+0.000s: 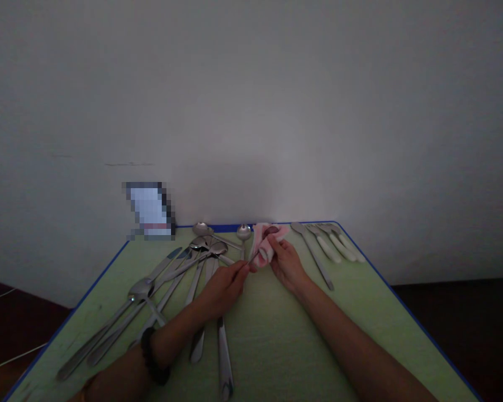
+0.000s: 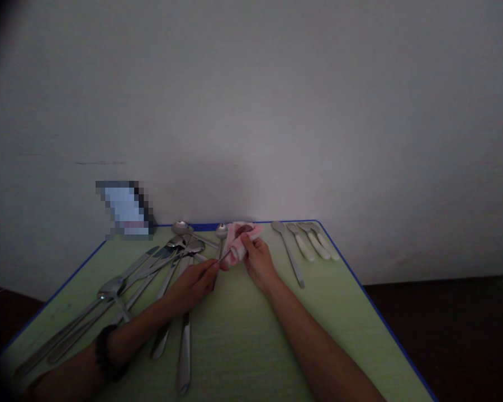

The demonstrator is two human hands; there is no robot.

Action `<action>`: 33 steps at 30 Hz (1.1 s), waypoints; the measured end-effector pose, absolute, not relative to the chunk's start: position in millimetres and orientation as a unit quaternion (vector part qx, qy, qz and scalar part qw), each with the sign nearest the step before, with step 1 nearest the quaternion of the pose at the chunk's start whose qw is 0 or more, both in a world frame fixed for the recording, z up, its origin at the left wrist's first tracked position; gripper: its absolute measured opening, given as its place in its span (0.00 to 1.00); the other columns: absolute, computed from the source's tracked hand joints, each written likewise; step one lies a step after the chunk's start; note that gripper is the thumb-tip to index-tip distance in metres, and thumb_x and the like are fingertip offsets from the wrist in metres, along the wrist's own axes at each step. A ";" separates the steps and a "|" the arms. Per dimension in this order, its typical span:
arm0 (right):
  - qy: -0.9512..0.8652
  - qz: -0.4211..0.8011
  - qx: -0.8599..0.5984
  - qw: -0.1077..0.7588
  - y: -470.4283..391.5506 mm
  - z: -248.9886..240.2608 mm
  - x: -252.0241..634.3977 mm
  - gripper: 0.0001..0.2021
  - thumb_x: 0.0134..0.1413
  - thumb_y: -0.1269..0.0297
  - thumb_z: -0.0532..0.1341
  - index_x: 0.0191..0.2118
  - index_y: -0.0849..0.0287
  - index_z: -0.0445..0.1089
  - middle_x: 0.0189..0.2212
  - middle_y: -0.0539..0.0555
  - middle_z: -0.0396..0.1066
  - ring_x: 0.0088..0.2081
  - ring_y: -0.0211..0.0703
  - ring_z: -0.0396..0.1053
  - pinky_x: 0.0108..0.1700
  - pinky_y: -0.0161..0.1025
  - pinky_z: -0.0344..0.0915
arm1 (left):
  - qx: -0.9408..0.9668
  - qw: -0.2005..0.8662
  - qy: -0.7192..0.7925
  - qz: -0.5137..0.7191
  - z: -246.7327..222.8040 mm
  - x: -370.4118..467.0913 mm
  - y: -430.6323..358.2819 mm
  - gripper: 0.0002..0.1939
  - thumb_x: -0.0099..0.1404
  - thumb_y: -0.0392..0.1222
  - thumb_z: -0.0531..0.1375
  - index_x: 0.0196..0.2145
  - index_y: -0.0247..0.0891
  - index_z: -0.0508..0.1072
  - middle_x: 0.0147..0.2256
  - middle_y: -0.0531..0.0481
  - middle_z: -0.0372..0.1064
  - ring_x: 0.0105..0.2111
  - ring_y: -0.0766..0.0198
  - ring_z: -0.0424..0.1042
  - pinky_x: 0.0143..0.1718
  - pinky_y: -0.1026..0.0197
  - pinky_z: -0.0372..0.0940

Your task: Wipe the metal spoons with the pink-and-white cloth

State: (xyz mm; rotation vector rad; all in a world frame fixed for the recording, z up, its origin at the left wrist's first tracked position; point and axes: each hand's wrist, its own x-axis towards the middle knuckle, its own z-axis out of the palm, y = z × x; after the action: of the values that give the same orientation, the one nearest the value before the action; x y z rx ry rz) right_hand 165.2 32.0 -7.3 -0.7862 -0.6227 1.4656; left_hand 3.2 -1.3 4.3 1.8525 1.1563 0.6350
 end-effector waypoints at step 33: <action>-0.210 0.637 -0.321 0.668 36.7 -8.6 166.8 0.08 0.41 0.62 0.67 0.27 0.59 0.71 0.23 0.47 0.72 0.25 0.33 0.66 0.30 0.30 0.66 | 0.736 0.430 0.459 0.251 7.9 3.9 -3.1 0.21 0.67 0.48 0.44 0.43 0.32 0.69 0.16 0.58 0.56 0.18 0.68 0.59 0.22 0.66 0.53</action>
State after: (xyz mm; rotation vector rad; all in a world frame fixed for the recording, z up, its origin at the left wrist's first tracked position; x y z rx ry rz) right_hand 166.8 36.7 -8.6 -0.7248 -0.4743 1.4379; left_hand 3.9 -3.1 7.9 1.8366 1.1459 0.6256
